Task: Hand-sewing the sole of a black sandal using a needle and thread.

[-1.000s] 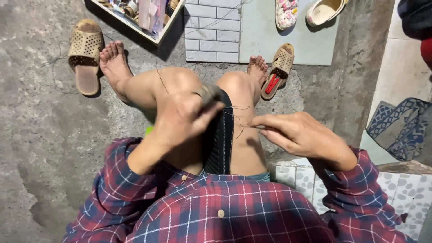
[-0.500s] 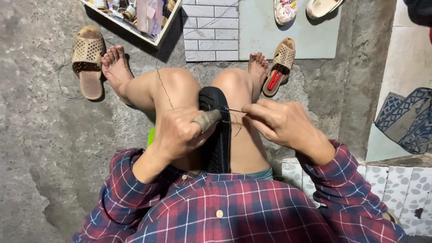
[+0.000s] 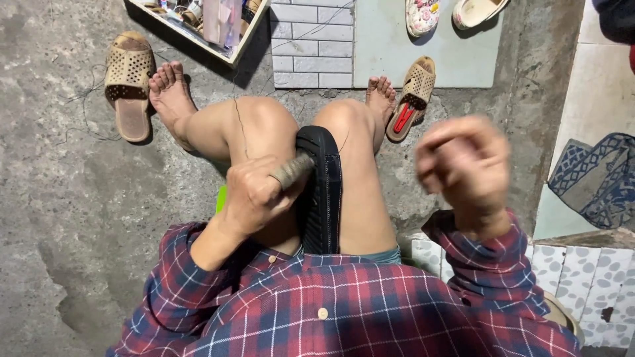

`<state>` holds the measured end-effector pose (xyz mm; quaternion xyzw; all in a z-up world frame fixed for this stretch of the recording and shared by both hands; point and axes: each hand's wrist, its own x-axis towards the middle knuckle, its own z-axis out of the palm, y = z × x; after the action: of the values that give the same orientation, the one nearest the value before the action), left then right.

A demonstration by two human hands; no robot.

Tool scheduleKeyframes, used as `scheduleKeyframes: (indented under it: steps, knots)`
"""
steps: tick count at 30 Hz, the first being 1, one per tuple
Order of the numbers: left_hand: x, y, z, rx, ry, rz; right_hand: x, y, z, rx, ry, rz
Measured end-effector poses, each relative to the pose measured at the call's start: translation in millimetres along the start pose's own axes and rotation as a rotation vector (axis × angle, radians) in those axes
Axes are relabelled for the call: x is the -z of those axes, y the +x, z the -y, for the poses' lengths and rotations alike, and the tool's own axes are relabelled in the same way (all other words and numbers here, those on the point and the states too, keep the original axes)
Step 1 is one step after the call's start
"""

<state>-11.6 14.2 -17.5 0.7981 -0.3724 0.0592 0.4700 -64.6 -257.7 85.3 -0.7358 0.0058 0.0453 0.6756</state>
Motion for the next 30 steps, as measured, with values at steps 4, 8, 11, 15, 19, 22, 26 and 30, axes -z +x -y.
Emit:
scheduleKeyframes:
  steps: [4, 8, 11, 15, 19, 22, 26, 30]
  knots:
    - [12.9, -11.9, 0.9, 0.221, 0.366, 0.214, -10.9, 0.7, -1.3, 0.092, 0.022, -0.204]
    - [46.7, 17.0, -9.5, 0.616, 0.011, 0.731, -37.7, 9.3, -17.9, 0.277, -0.623, 0.082]
    - [45.5, 27.5, -2.7, 0.397, -0.583, 0.447, -43.3, 17.2, -32.6, 0.241, -0.739, 0.138]
    - [20.4, 42.8, -0.1, 0.506, -0.955, 0.282, -40.8, 17.1, -32.8, 0.191, -0.658, 0.127]
    - [-12.2, 81.6, 8.5, 0.861, -1.506, -0.067, -37.4, 18.2, -26.3, -0.126, -0.435, 0.212]
    - [-22.7, 128.3, 24.2, 0.871, -1.516, -0.216, -36.9, 23.7, -26.3, -0.234, -0.377, 0.191]
    - [-60.9, 166.5, 79.9, 0.928, -1.506, -0.395, -44.2, 36.2, -36.6, -0.130, -0.418, 0.120]
    - [-55.6, 154.4, 111.9, 0.996, -1.483, -0.504, -43.8, 38.4, -37.3, -0.123, -0.453, 0.107]
